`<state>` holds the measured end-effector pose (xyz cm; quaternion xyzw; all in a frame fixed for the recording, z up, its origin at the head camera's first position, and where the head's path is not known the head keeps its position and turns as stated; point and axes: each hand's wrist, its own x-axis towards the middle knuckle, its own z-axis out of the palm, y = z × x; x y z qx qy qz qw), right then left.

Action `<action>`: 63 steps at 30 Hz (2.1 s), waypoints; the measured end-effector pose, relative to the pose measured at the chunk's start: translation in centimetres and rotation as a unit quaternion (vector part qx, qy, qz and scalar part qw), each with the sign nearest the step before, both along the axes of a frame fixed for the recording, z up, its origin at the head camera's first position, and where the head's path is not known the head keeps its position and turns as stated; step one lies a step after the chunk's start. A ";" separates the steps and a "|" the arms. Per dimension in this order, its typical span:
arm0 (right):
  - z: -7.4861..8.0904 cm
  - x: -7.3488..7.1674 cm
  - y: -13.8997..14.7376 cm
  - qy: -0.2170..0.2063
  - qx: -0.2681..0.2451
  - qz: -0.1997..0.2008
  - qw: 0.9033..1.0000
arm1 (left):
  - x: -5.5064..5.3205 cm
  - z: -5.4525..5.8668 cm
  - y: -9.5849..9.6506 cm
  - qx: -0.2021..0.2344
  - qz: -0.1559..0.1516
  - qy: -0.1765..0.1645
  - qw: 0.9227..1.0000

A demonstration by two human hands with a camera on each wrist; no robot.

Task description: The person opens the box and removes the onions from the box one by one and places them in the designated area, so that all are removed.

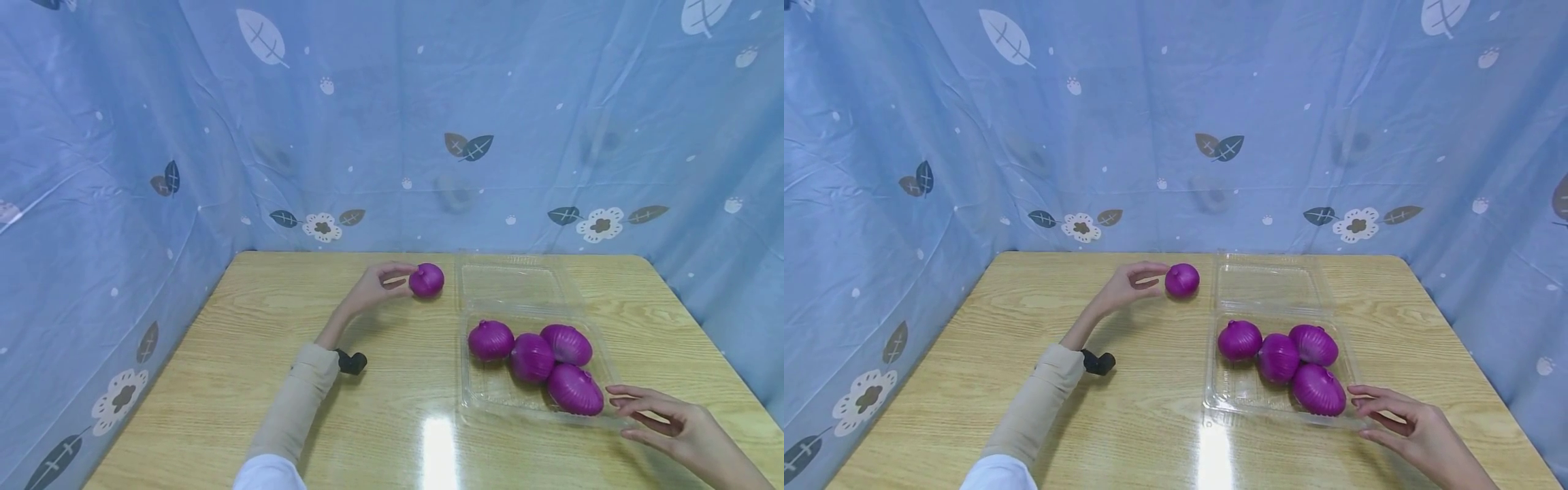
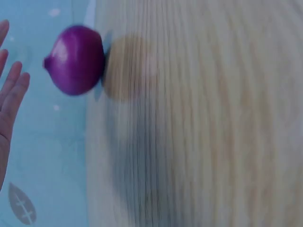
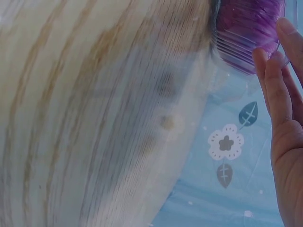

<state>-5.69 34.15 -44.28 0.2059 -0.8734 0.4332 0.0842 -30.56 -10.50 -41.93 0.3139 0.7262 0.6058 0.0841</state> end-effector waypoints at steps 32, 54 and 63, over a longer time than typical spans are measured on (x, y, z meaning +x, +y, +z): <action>-0.3 0.3 0.1 -0.004 -0.012 -0.007 1.000 | 7.2 -0.5 7.1 -0.025 -0.166 -0.062 0.984; 0.1 0.2 0.0 -0.023 0.018 -0.036 0.999 | 3.2 0.8 11.5 -0.043 -0.240 -0.088 0.966; 0.2 0.2 0.0 -0.019 0.013 -0.022 0.999 | 2.7 0.8 12.7 -0.036 -0.258 -0.098 0.961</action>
